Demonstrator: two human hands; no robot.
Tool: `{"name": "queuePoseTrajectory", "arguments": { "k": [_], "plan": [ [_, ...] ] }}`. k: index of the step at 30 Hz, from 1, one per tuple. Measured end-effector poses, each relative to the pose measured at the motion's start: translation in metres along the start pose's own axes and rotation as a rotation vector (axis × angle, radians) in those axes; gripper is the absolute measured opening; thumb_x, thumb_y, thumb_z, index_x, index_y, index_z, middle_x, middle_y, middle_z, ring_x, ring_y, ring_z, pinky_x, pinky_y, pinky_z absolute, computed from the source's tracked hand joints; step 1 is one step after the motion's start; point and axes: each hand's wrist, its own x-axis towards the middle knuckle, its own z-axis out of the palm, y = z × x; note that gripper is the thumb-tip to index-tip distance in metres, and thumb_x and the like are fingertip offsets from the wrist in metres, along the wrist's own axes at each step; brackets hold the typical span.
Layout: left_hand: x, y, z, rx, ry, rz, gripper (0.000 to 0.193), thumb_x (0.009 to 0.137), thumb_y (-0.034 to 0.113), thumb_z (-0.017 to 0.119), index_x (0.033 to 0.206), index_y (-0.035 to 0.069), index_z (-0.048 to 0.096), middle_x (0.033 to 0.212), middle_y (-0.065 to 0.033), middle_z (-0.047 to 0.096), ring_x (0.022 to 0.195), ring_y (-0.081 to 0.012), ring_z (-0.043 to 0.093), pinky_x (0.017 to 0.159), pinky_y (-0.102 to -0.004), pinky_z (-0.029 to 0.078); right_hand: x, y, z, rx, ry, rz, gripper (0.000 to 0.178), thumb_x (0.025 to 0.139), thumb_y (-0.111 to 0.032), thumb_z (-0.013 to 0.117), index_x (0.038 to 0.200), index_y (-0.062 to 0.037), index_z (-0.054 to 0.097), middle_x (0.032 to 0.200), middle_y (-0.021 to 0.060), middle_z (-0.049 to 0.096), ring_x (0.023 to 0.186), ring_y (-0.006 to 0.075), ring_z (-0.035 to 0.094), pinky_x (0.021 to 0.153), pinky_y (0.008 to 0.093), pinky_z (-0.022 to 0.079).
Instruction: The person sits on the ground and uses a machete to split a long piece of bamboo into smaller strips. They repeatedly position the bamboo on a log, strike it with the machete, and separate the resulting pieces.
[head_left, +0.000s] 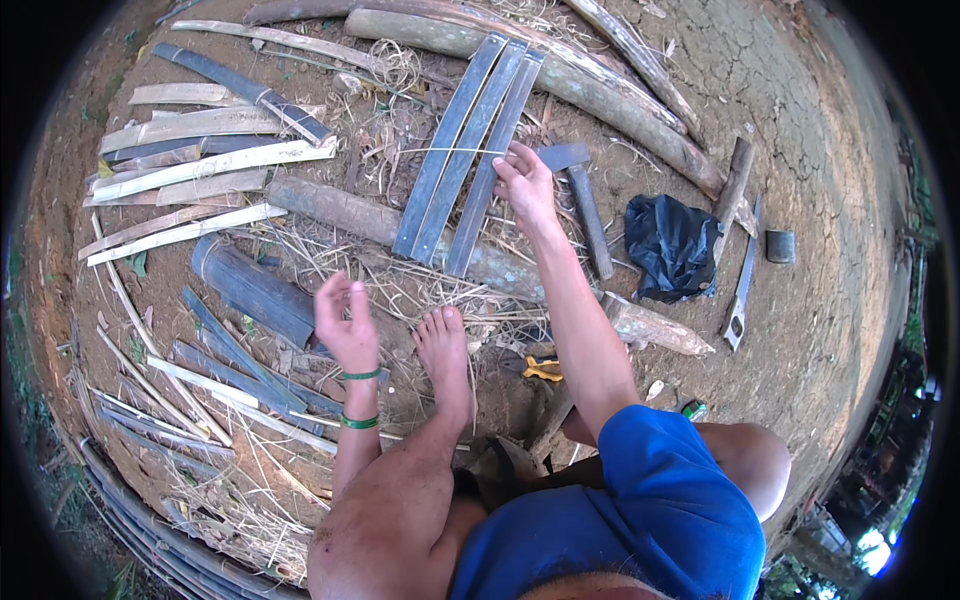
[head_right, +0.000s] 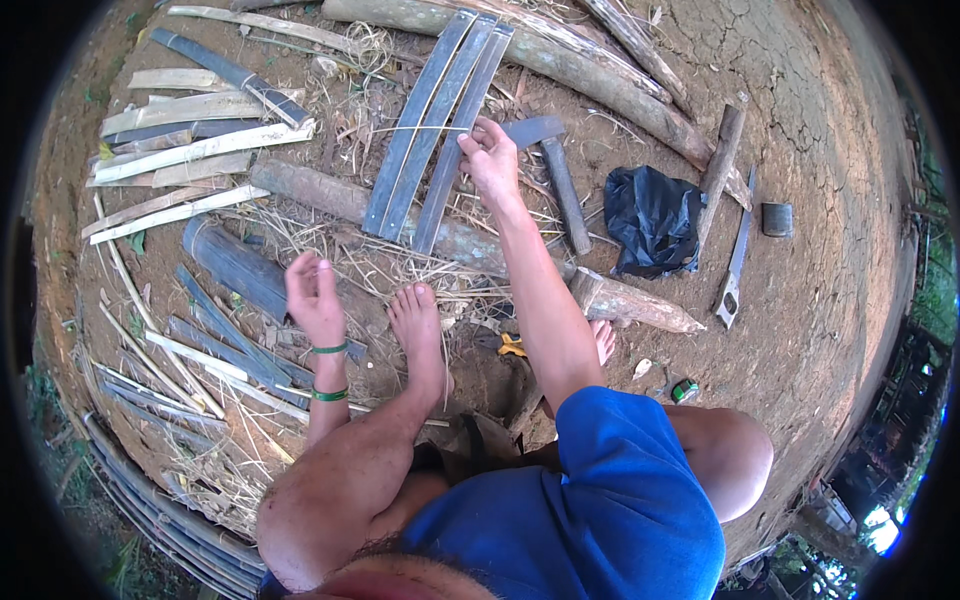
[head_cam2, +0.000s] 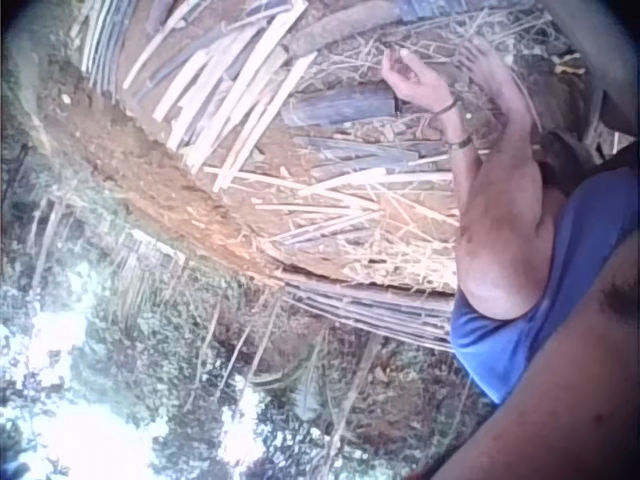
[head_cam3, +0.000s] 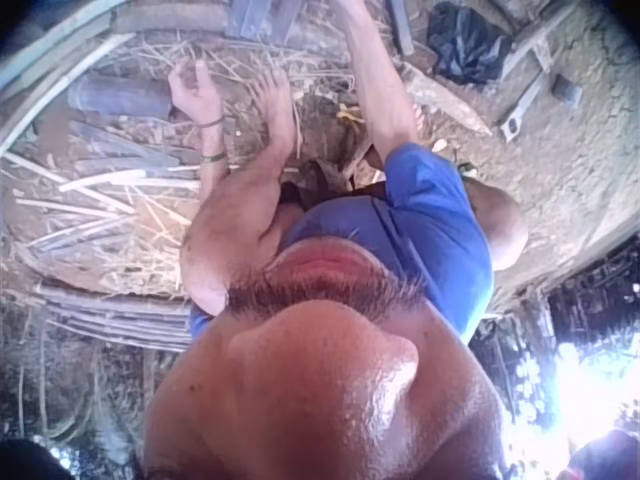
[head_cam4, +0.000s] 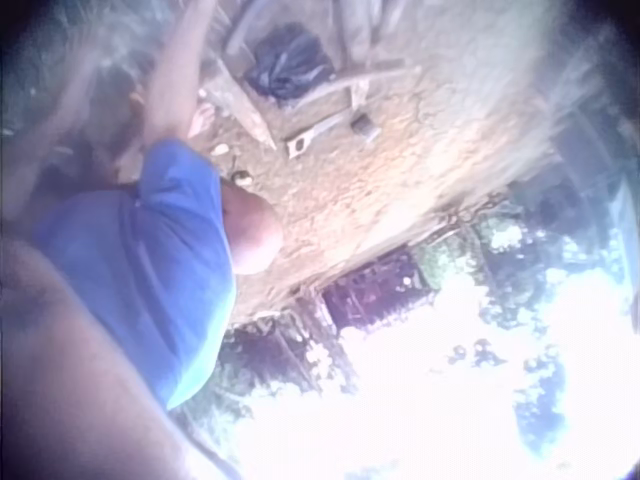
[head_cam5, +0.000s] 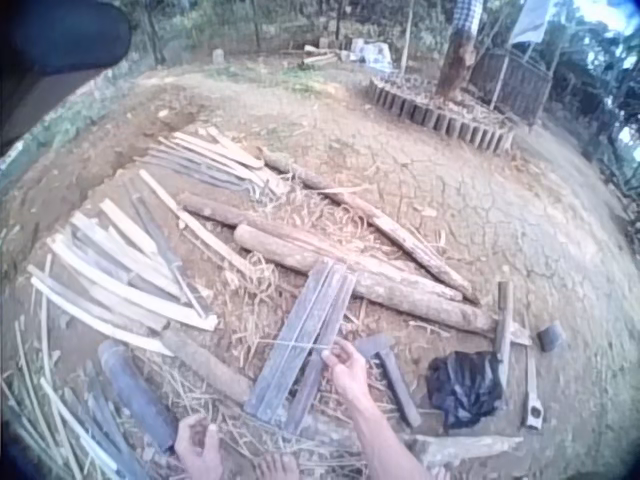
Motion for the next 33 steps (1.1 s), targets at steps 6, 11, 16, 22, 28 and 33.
{"name": "queuePoseTrajectory", "arguments": {
  "k": [6, 11, 16, 22, 28, 33],
  "plan": [
    [-0.022, -0.005, 0.047, -0.242, -0.413, -0.445, 0.027, 0.095, 0.010, 0.071, 0.116, -0.005, 0.064, 0.100, -0.0120, 0.071, 0.086, -0.0152, 0.069, 0.075, -0.0263, 0.057, 0.006, 0.004, 0.001, 0.034, 0.032, -0.058, 0.051, 0.095, -0.001, 0.065, 0.142, 0.0084, 0.045, 0.109, 0.0142, 0.068, 0.091, 0.0200, 0.069, 0.067, 0.0332, 0.059],
    [-0.030, -0.017, 0.066, -0.470, -0.479, -0.599, 0.030, 0.094, 0.008, 0.072, 0.119, -0.006, 0.062, 0.099, -0.0132, 0.072, 0.086, -0.0174, 0.072, 0.075, -0.0253, 0.059, 0.010, 0.010, 0.002, 0.088, 0.035, -0.071, 0.049, 0.094, -0.001, 0.066, 0.138, 0.0071, 0.048, 0.111, 0.0147, 0.070, 0.089, 0.0190, 0.070, 0.061, 0.0293, 0.057],
    [-0.028, -0.026, 0.078, -0.534, -0.482, -0.691, 0.026, 0.093, 0.008, 0.073, 0.114, -0.004, 0.064, 0.098, -0.0136, 0.074, 0.088, -0.0182, 0.074, 0.077, -0.0250, 0.061, 0.016, 0.019, -0.002, 0.109, 0.038, -0.090, 0.045, 0.095, -0.002, 0.066, 0.137, 0.0062, 0.051, 0.110, 0.0112, 0.069, 0.088, 0.0173, 0.069, 0.062, 0.0290, 0.057],
    [-0.021, -0.024, 0.082, -0.521, -0.445, -0.714, 0.023, 0.093, 0.015, 0.076, 0.105, -0.002, 0.066, 0.091, -0.0110, 0.074, 0.078, -0.0136, 0.072, 0.070, -0.0229, 0.058, 0.011, 0.012, 0.011, 0.054, 0.063, -0.070, 0.045, 0.097, -0.001, 0.062, 0.140, 0.0067, 0.048, 0.117, 0.0138, 0.068, 0.100, 0.0206, 0.069, 0.078, 0.0352, 0.061],
    [-0.025, -0.025, 0.086, -0.498, -0.459, -0.655, 0.016, 0.095, 0.016, 0.074, 0.094, 0.002, 0.067, 0.076, -0.0005, 0.066, 0.066, -0.0070, 0.061, 0.061, -0.0215, 0.050, 0.015, 0.014, 0.007, 0.078, 0.026, -0.066, 0.048, 0.097, 0.000, 0.062, 0.141, 0.0075, 0.046, 0.117, 0.0161, 0.068, 0.102, 0.0233, 0.069, 0.081, 0.0390, 0.063],
    [-0.045, -0.043, 0.074, -0.322, -0.647, -0.580, 0.013, 0.094, 0.011, 0.072, 0.088, 0.001, 0.067, 0.072, 0.0001, 0.062, 0.065, -0.0050, 0.056, 0.062, -0.0224, 0.049, 0.016, 0.016, 0.008, 0.127, 0.036, -0.058, 0.048, 0.095, -0.002, 0.065, 0.140, 0.0059, 0.048, 0.109, 0.0108, 0.068, 0.092, 0.0184, 0.069, 0.067, 0.0315, 0.059]
  ]
}}
